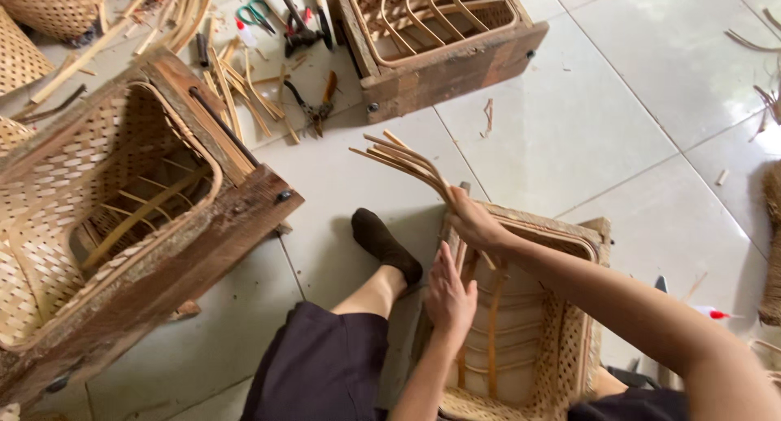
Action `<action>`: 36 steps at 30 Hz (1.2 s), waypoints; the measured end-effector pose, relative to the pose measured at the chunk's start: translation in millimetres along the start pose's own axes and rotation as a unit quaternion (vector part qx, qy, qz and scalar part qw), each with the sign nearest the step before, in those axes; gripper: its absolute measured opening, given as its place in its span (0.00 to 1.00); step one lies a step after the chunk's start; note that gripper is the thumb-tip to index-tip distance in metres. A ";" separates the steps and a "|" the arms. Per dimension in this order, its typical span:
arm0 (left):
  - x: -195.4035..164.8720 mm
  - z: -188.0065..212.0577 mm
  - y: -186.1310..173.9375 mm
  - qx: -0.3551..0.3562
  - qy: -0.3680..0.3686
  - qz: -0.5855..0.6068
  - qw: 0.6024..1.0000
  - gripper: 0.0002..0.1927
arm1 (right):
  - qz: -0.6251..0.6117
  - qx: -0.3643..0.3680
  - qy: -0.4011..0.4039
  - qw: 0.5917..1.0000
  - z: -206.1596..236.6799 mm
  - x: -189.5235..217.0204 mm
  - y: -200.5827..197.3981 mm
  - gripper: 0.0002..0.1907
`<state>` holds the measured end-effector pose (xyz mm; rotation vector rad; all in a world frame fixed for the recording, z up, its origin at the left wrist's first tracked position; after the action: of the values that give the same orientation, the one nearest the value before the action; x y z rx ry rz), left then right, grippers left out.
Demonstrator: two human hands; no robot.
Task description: The person inserts thin wooden strips into a woven basket frame, secures them with a hammer, and applies glue to the joints. The person then removes the strips and repositions the basket.
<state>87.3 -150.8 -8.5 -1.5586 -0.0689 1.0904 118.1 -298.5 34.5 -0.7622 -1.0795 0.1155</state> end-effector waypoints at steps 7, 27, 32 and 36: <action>12.2 -6.6 24.9 -0.010 0.025 -0.063 0.998 0.44 | -0.089 -0.111 -0.189 0.972 -187.2 175.8 46.3 0.43; 20.6 55.0 -4.3 -0.061 0.090 -0.005 0.994 0.45 | -0.206 -0.322 0.284 0.880 211.0 -165.3 74.0 0.19; 17.8 62.7 4.9 -0.049 0.057 -0.100 0.992 0.43 | -0.206 -0.201 0.279 0.916 198.5 -159.4 68.6 0.24; 11.9 64.2 2.2 -0.031 0.053 -0.130 0.990 0.43 | -0.236 -0.130 0.265 0.926 209.1 -132.1 57.8 0.19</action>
<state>50.8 -96.7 -10.3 -1.6091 -0.2285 0.8062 -104.3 -208.2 -48.3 -0.6923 -0.7345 -0.6271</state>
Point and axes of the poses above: each hand's wrist, its own z-axis away from the middle knuckle, its own y-axis out of the palm, x = y × z, the point moved 10 cm from there along -z, towards the middle knuckle, and after that the axes turned 5 degrees about -z, right-handed, at the moved point
